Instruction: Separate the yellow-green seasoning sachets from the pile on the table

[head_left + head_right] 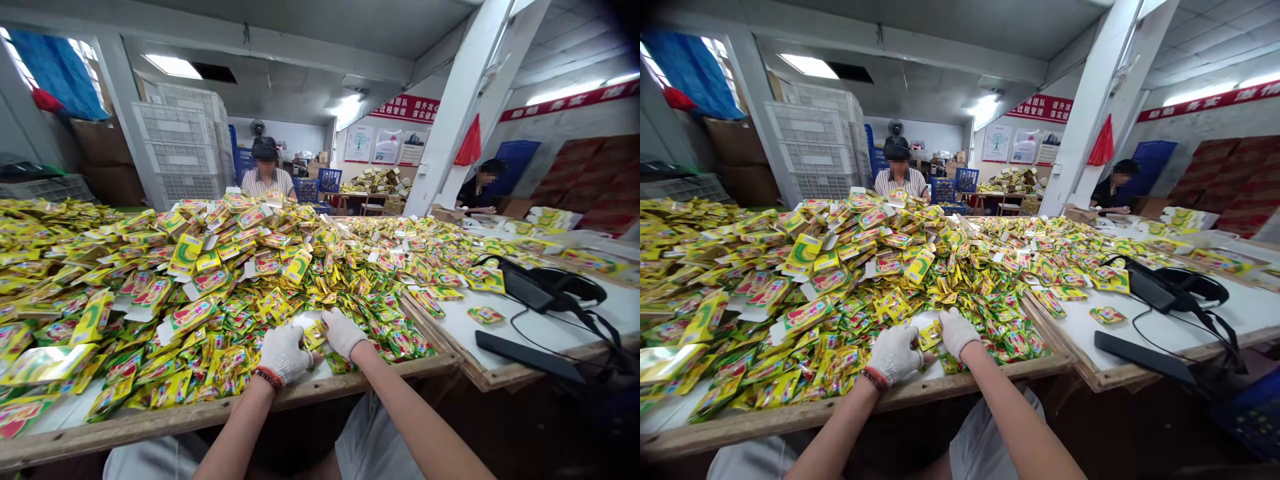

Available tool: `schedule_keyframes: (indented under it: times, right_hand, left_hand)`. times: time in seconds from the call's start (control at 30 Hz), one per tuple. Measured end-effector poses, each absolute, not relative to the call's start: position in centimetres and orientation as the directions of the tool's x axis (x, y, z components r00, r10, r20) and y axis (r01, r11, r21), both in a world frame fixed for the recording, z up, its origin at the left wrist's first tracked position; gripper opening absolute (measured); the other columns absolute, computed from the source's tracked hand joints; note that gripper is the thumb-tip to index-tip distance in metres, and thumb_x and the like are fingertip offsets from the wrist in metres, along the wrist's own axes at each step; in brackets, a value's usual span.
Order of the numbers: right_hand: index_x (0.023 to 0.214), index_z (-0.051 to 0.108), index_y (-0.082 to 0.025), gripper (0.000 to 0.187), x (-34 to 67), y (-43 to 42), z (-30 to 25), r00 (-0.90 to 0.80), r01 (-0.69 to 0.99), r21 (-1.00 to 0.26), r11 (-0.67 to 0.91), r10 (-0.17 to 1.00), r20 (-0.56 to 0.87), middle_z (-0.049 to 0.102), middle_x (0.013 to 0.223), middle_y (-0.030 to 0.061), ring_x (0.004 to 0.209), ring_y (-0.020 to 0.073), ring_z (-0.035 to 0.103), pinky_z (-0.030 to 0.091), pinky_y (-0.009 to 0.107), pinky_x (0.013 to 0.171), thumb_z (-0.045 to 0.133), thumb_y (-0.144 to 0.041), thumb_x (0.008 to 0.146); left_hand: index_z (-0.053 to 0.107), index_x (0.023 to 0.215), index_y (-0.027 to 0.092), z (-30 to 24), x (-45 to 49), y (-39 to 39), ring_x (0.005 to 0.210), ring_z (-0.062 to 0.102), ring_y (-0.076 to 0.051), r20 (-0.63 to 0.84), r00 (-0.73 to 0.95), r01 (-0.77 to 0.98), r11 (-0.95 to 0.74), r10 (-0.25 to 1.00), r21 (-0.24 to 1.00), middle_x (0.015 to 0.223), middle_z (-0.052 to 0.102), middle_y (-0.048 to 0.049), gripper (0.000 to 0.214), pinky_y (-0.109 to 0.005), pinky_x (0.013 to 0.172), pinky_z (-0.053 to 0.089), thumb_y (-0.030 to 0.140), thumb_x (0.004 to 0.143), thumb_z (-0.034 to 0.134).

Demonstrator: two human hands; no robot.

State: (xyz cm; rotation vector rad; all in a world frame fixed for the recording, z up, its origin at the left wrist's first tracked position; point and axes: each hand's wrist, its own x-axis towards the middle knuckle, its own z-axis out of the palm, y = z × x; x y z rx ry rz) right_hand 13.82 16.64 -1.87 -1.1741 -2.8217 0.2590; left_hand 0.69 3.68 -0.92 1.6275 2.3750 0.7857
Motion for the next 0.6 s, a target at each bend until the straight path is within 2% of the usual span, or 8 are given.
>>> schedule_keyframes:
  times: [0.07, 0.13, 0.2, 0.3, 0.4, 0.5, 0.53, 0.6]
  right_hand:
    - [0.11, 0.054, -0.019, 0.031, 13.7, 16.6, -1.8, -0.685, 0.718, -0.184, 0.671, 0.729, -0.015, 0.048, 0.113, 0.0125, 0.087, 0.0199, 0.06, 0.042, 0.03, 0.073, 0.044, -0.017, 0.081]
    - [0.109, 0.055, -0.019, 0.031, 13.4, 16.7, -1.6, -0.68, 0.723, -0.189, 0.664, 0.732, -0.032, 0.048, 0.115, 0.0133, 0.087, 0.0201, 0.06, 0.042, 0.03, 0.073, 0.047, -0.017, 0.079]
    - [0.106, 0.056, -0.018, 0.03, 13.1, 17.0, -1.2, -0.683, 0.722, -0.2, 0.663, 0.729, -0.05, 0.05, 0.113, 0.0138, 0.087, 0.0205, 0.06, 0.042, 0.03, 0.073, 0.052, -0.019, 0.076]
    - [0.095, 0.06, -0.017, 0.027, 12.6, 17.5, -0.8, -0.692, 0.711, -0.237, 0.662, 0.718, -0.072, 0.059, 0.096, 0.0103, 0.084, 0.0208, 0.06, 0.042, 0.028, 0.069, 0.062, -0.028, 0.071]
    - [0.084, 0.06, -0.017, 0.029, 12.7, 17.6, -0.5, -0.68, 0.712, -0.28, 0.644, 0.731, -0.046, 0.061, 0.083, 0.0066, 0.077, 0.0198, 0.059, 0.041, 0.026, 0.064, 0.07, -0.035, 0.062]
    - [0.082, 0.056, -0.019, 0.025, 13.8, 17.4, -0.5, -0.621, 0.742, -0.309, 0.595, 0.784, 0.019, 0.059, 0.077, 0.0041, 0.071, 0.0178, 0.057, 0.04, 0.025, 0.059, 0.067, -0.033, 0.065]
    - [0.082, 0.054, -0.019, 0.021, 14.4, 17.2, -0.5, -0.601, 0.736, -0.359, 0.574, 0.798, 0.045, 0.058, 0.075, 0.003, 0.069, 0.0169, 0.055, 0.04, 0.025, 0.058, 0.063, -0.032, 0.068]
    - [0.082, 0.05, -0.02, 0.015, 15.6, 16.6, -0.8, -0.597, 0.622, -0.583, 0.522, 0.798, 0.077, 0.057, 0.073, 0.0012, 0.067, 0.0152, 0.054, 0.041, 0.024, 0.057, 0.056, -0.031, 0.074]
  left_hand:
    - [0.056, 0.069, 0.02, -1.1, 0.9, 3.6, 0.088, 0.055, -0.026, 0.141, -0.371, 0.831, 0.261, 0.918, 0.491, 0.081, 0.059, -0.0051, 0.039, -0.033, 0.077, 0.035, 0.049, 0.049, 0.074]
    - [0.057, 0.07, 0.02, -1.3, 0.9, 3.6, 0.088, 0.055, -0.025, 0.122, -0.359, 0.82, 0.251, 0.925, 0.514, 0.083, 0.06, -0.0046, 0.033, -0.032, 0.077, 0.036, 0.041, 0.051, 0.073]
    - [0.056, 0.069, 0.02, -1.7, 0.8, 3.7, 0.083, 0.056, -0.022, 0.111, -0.365, 0.785, 0.241, 0.924, 0.571, 0.077, 0.06, -0.0025, 0.024, -0.03, 0.073, 0.037, 0.032, 0.055, 0.071]
    - [0.057, 0.079, 0.021, -2.2, 0.3, 4.1, 0.074, 0.055, -0.017, 0.128, -0.424, 0.674, 0.218, 0.897, 0.706, 0.072, 0.059, 0.0007, 0.018, -0.025, 0.067, 0.038, 0.024, 0.062, 0.063]
    - [0.054, 0.103, 0.02, -2.5, -0.5, 4.7, 0.075, 0.056, -0.014, 0.156, -0.521, 0.499, 0.151, 0.839, 0.853, 0.08, 0.061, 0.0, 0.033, -0.023, 0.066, 0.041, 0.027, 0.071, 0.057]
    - [0.053, 0.104, 0.016, -2.3, -1.5, 5.1, 0.085, 0.058, -0.014, 0.148, -0.601, 0.309, 0.058, 0.786, 0.949, 0.092, 0.062, -0.0043, 0.035, -0.022, 0.071, 0.044, 0.034, 0.074, 0.055]
    - [0.054, 0.1, 0.016, -2.2, -1.6, 5.1, 0.085, 0.058, -0.015, 0.134, -0.616, 0.251, 0.032, 0.776, 0.968, 0.094, 0.062, -0.0052, 0.033, -0.022, 0.07, 0.044, 0.036, 0.074, 0.054]
    - [0.054, 0.093, 0.015, -2.0, -1.6, 5.1, 0.077, 0.06, -0.014, 0.09, -0.618, 0.14, -0.004, 0.781, 0.99, 0.088, 0.062, -0.0049, 0.033, -0.022, 0.062, 0.044, 0.042, 0.073, 0.054]
